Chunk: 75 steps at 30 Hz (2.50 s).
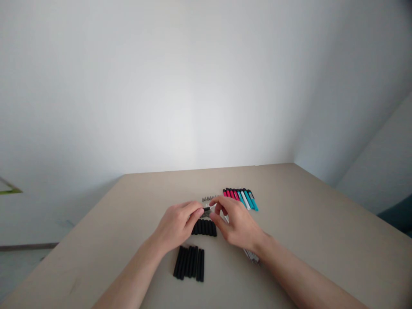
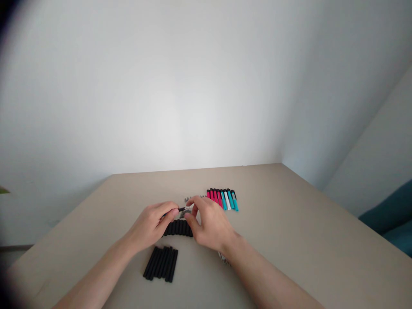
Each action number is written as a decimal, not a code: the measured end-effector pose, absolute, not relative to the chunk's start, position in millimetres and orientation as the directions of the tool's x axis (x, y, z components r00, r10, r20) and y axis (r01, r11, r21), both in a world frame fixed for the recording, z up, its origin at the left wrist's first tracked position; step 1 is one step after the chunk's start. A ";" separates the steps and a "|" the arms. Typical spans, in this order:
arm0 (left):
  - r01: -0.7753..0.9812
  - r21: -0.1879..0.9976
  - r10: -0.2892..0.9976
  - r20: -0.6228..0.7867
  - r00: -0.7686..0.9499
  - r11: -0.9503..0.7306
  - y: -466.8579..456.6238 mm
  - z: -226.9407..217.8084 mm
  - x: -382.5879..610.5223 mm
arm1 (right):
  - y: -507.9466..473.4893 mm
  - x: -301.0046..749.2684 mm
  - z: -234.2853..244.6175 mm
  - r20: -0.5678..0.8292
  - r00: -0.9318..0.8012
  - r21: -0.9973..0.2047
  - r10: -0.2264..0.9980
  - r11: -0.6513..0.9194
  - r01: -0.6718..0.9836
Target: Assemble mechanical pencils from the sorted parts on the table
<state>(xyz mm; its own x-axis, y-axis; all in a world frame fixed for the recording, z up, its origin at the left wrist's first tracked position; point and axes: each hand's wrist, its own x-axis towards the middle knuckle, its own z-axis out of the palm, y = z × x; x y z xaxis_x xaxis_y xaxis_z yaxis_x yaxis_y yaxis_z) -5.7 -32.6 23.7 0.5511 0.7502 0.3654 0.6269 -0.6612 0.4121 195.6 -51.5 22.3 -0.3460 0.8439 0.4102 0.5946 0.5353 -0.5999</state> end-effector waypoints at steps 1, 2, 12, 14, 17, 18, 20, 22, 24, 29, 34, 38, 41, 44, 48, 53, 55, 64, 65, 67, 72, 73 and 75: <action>0.637 0.411 0.758 0.369 0.538 -0.652 -32.2 23.3 -6.0 | -52.3 196.8 23.3 0.387 -0.358 -0.600 0.850 0.527 0.602; 0.644 0.414 0.765 0.371 0.526 -0.644 -31.9 23.1 -6.2 | -53.3 197.8 24.1 0.364 -0.377 -0.599 0.852 0.524 0.605; 0.607 0.424 0.740 0.396 0.544 -0.673 -31.1 23.4 -5.2 | -55.7 198.8 18.4 0.208 -0.519 -0.559 0.829 0.537 0.632; 0.619 0.409 0.741 0.390 0.546 -0.671 -31.6 23.7 -5.4 | -55.2 199.4 17.1 0.200 -0.518 -0.561 0.831 0.531 0.635; 0.640 0.400 0.754 0.374 0.539 -0.656 -31.7 23.6 -5.8 | -54.5 200.0 16.1 0.195 -0.514 -0.563 0.835 0.525 0.639; 0.642 0.406 0.759 0.372 0.534 -0.651 -31.5 23.4 -5.8 | -54.3 200.1 16.1 0.195 -0.513 -0.564 0.836 0.523 0.639; 0.633 0.430 0.765 0.380 0.519 -0.643 -30.8 22.6 -5.8 | -54.3 200.0 16.7 0.198 -0.513 -0.567 0.835 0.524 0.636; 0.620 0.445 0.763 0.395 0.512 -0.646 -30.0 21.6 -6.0 | -54.8 199.6 18.2 0.206 -0.513 -0.570 0.833 0.529 0.629; 0.614 0.439 0.754 0.406 0.515 -0.656 -29.4 20.8 -6.2 | -55.4 199.0 19.6 0.218 -0.505 -0.581 0.836 0.526 0.621; 0.612 0.406 0.734 0.406 0.545 -0.679 -29.7 21.6 -6.4 | -54.6 197.5 18.6 0.318 -0.427 -0.669 0.846 0.519 0.532; 0.624 0.398 0.740 0.373 0.560 -0.672 -30.8 23.4 -6.4 | -50.9 196.5 17.0 0.495 -0.298 -0.671 0.816 0.577 0.465; 0.633 0.421 0.760 0.371 0.534 -0.650 -30.7 21.5 -6.9 | -50.0 196.1 18.1 0.549 -0.221 -0.674 0.806 0.583 0.454; 0.627 0.440 0.766 0.394 0.508 -0.643 -29.7 20.2 -7.2 | -50.4 196.6 17.9 0.556 -0.187 -0.684 0.810 0.574 0.450; 0.636 0.425 0.765 0.391 0.513 -0.644 -29.2 20.5 -7.0 | -51.2 197.1 17.4 0.562 -0.181 -0.686 0.807 0.577 0.444; 0.642 0.425 0.770 0.380 0.513 -0.638 -29.5 20.8 -6.7 | -52.1 196.7 18.5 0.577 -0.181 -0.677 0.796 0.591 0.438; 0.632 0.434 0.767 0.367 0.526 -0.642 -29.3 19.9 -7.1 | -51.2 197.2 18.5 0.596 -0.183 -0.665 0.782 0.609 0.433; 0.628 0.436 0.765 0.358 0.536 -0.644 -29.5 20.2 -7.2 | -50.8 197.9 17.8 0.595 -0.184 -0.665 0.782 0.608 0.434; 0.640 0.439 0.775 0.316 0.548 -0.631 -29.9 22.1 -8.5 | -51.5 198.1 17.0 0.629 -0.144 -0.647 0.764 0.617 0.447; 0.640 0.442 0.776 0.313 0.548 -0.629 -29.7 21.6 -8.4 | -51.6 198.2 17.0 0.631 -0.143 -0.646 0.762 0.619 0.447; 0.638 0.448 0.778 0.308 0.548 -0.627 -29.3 20.6 -7.8 | -52.3 198.4 17.1 0.627 -0.164 -0.647 0.762 0.626 0.437; 0.632 0.462 0.781 0.308 0.544 -0.622 -28.5 19.7 -5.8 | -53.6 197.2 18.4 0.618 -0.219 -0.646 0.755 0.646 0.406; 0.630 0.466 0.781 0.309 0.542 -0.621 -28.5 19.7 -5.7 | -53.4 197.0 18.3 0.620 -0.222 -0.646 0.753 0.650 0.402; 0.627 0.476 0.784 0.308 0.539 -0.617 -28.5 19.7 -5.6 | -52.6 197.0 17.6 0.624 -0.220 -0.645 0.750 0.653 0.397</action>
